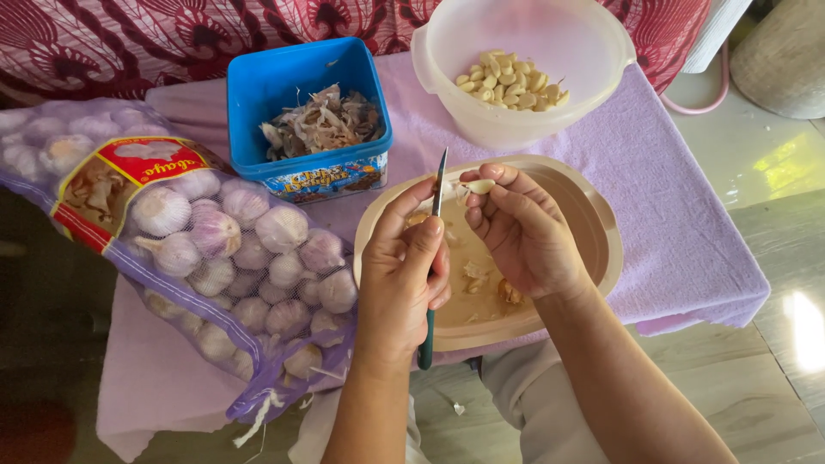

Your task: Peeling individual garlic cloves using a small knife and sorting them into containers.

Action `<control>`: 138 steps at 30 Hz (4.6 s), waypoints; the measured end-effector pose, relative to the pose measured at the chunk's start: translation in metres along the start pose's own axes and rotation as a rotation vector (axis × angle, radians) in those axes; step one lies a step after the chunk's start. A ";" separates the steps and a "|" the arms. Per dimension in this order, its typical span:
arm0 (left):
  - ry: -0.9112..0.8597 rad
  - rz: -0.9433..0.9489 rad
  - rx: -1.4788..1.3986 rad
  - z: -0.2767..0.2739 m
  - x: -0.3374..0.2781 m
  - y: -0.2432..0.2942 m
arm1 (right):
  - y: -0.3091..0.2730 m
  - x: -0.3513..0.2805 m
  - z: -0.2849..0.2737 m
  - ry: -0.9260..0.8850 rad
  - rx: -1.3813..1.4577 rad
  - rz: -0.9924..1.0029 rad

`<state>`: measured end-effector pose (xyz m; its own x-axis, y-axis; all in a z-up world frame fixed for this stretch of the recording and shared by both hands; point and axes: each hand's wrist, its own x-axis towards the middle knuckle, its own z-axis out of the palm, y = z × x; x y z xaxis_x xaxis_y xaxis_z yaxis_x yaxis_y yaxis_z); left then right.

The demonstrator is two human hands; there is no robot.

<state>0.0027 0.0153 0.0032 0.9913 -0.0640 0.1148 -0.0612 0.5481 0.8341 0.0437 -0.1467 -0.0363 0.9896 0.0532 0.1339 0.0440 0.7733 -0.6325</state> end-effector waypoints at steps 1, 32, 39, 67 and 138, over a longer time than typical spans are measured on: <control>-0.002 0.001 0.000 0.000 0.000 -0.001 | 0.001 0.000 -0.002 -0.001 0.000 -0.002; 0.342 -0.004 1.575 -0.081 0.100 0.005 | 0.003 0.005 0.002 0.322 -0.264 -0.007; 0.242 0.014 1.725 -0.055 0.082 0.026 | 0.002 0.006 0.005 0.342 -0.232 0.019; 0.290 0.251 1.201 -0.028 0.035 0.017 | 0.064 0.037 0.017 -0.410 -2.213 0.031; -0.102 0.262 0.894 0.012 -0.005 -0.008 | 0.010 -0.018 0.028 0.244 0.000 0.149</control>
<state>-0.0033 0.0015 0.0028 0.9210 -0.1254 0.3688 -0.3895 -0.2861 0.8755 0.0223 -0.1220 -0.0238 0.9889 0.0132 -0.1478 -0.1046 0.7686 -0.6312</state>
